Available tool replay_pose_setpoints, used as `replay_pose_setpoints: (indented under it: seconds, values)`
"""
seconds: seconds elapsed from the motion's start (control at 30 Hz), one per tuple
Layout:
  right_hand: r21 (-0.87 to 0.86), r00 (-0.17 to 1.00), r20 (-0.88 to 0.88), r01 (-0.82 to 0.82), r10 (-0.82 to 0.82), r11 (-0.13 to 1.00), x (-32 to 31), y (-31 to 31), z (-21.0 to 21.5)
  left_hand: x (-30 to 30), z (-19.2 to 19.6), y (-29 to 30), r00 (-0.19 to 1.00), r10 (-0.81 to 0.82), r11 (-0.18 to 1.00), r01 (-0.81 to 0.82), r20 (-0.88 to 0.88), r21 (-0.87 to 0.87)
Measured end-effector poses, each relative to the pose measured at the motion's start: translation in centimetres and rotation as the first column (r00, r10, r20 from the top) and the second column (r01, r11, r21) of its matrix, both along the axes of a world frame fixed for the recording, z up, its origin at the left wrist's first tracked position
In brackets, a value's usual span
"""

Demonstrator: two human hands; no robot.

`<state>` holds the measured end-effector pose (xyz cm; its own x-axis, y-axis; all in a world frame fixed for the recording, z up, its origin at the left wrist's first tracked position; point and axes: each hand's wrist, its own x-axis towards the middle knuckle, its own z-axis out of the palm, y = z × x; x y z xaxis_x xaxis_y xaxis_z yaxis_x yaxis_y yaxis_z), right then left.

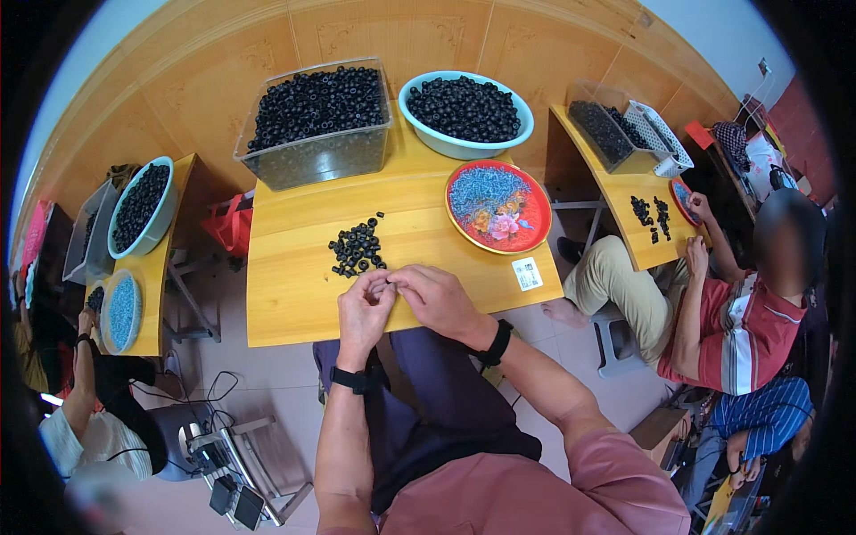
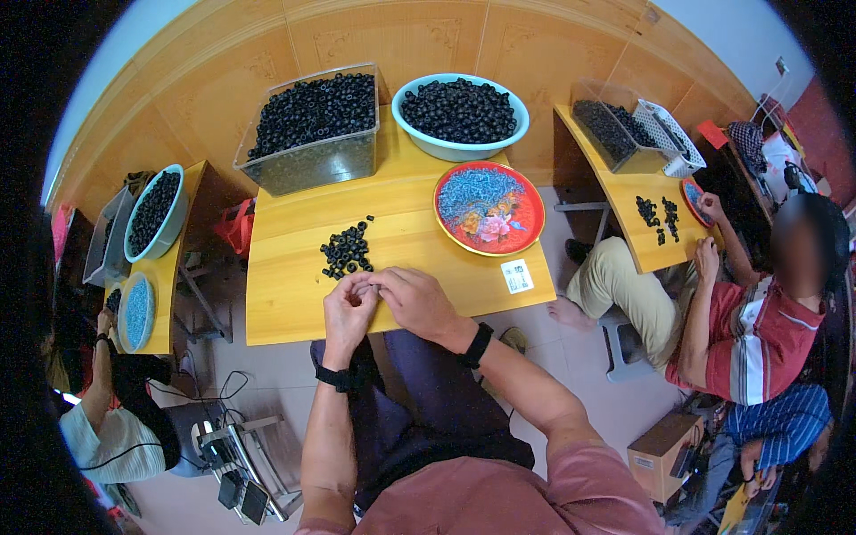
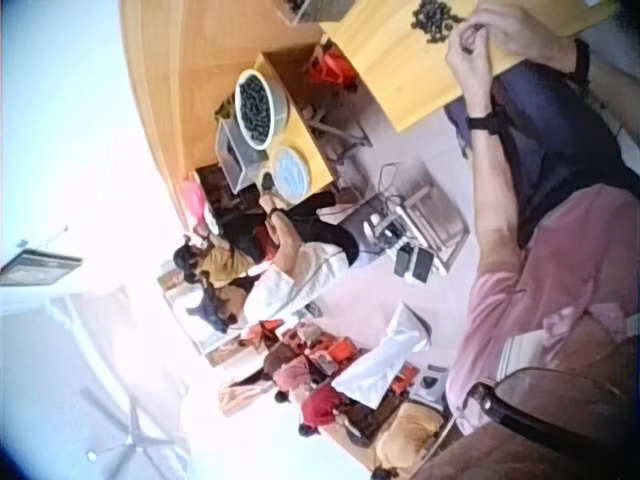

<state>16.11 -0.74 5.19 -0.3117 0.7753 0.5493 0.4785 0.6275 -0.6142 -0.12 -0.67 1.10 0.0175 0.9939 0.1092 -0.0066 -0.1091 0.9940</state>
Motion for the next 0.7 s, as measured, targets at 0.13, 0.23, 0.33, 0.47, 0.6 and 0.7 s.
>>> replay_pose_setpoints:
  seconds: [0.13, 0.23, 0.33, 0.47, 0.6, 0.7]
  values:
    - [0.055, 0.997, 0.008, 0.076, -0.076, 0.996, 1.9, 0.5, 0.4, -0.1, 0.0, -0.1, 0.999, 0.023, 1.0, -0.023, -0.035, -0.02]
    - [0.042, 0.959, 0.087, 0.267, -0.269, 0.963, 5.2, 2.6, 1.1, -0.1, 0.4, -0.3, 0.999, 0.038, 0.999, -0.037, 0.008, -0.019]
    - [-0.065, 0.902, 0.194, 0.403, -0.385, 0.913, 9.3, 5.3, 2.0, 0.0, 0.2, -0.2, 0.998, 0.05, 0.999, -0.051, -0.023, -0.003]
    - [-0.113, 0.758, 0.469, 0.561, -0.454, 0.82, 13.4, 7.4, 2.7, 0.1, 0.0, -0.1, 0.998, 0.06, 0.997, -0.06, -0.011, 0.052]
    - [-0.18, 0.75, 0.516, 0.568, -0.414, 0.803, 13.9, 9.0, 2.3, -0.1, 0.0, -0.1, 0.993, 0.06, 0.994, -0.051, -0.098, 0.095]
    - [-0.271, 0.751, 0.561, 0.564, -0.348, 0.78, 12.7, 9.4, 2.4, -0.1, -0.1, -0.1, 0.995, 0.062, 0.994, -0.054, -0.082, 0.096]
